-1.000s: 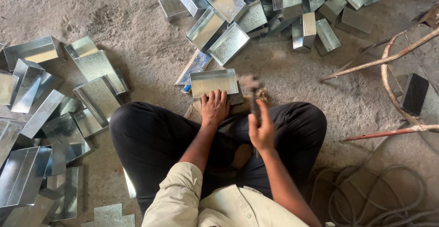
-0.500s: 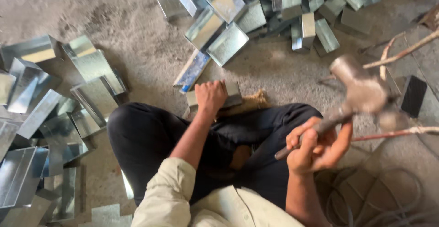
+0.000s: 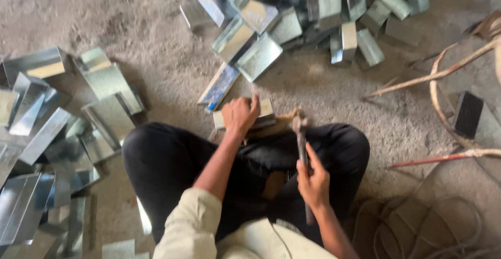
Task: The person sits on the floor and repeatedly hammers small rectangular metal pieces placed on a wooden block. They pick up each piece, position it, strike it with a hammer, and then set it aside, continuing this process with multiple pieces.
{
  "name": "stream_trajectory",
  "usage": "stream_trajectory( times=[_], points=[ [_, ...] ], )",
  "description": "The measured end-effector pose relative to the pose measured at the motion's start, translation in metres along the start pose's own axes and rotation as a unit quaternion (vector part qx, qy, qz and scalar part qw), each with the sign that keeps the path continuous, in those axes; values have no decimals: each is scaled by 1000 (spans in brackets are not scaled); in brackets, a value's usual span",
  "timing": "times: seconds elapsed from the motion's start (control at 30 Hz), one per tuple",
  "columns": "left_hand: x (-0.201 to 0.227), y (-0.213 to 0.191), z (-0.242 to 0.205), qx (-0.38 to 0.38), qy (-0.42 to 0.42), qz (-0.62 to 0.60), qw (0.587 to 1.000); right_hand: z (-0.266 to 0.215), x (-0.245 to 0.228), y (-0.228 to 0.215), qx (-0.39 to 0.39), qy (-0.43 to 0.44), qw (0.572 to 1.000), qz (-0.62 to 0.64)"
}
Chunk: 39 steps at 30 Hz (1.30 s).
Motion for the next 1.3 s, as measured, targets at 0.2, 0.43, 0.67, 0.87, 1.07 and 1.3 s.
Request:
stream_trajectory(
  times=[0.2,0.43,0.67,0.87,1.07,1.3],
  points=[
    [-67,83,-26,94,-65,-502,857,-16,-77,-6,-12,-49,985,163],
    [-75,92,-23,128,-5,-407,904,-6,-148,-17,47,-381,913,137],
    [-64,78,-19,117,-4,-409,905,9,-119,31,-37,-254,961,-100],
    [-33,32,-20,151,70,-258,952,4,-77,5,-48,24,998,23],
    [-1,20,-34,127,142,122,974,23,-52,-4,-20,27,994,104],
    [-5,22,-37,44,83,101,990,75,46,70,1,-7,1000,22]
  ],
)
Point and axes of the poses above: each hand's wrist, its own z-axis towards the middle knuckle, its own y-axis out of the palm, x = y × z, the point moved 5 cm from there along z, towards the middle knuckle, and after that the axes turned 4 degrees about -z, right-handed, at the moved point
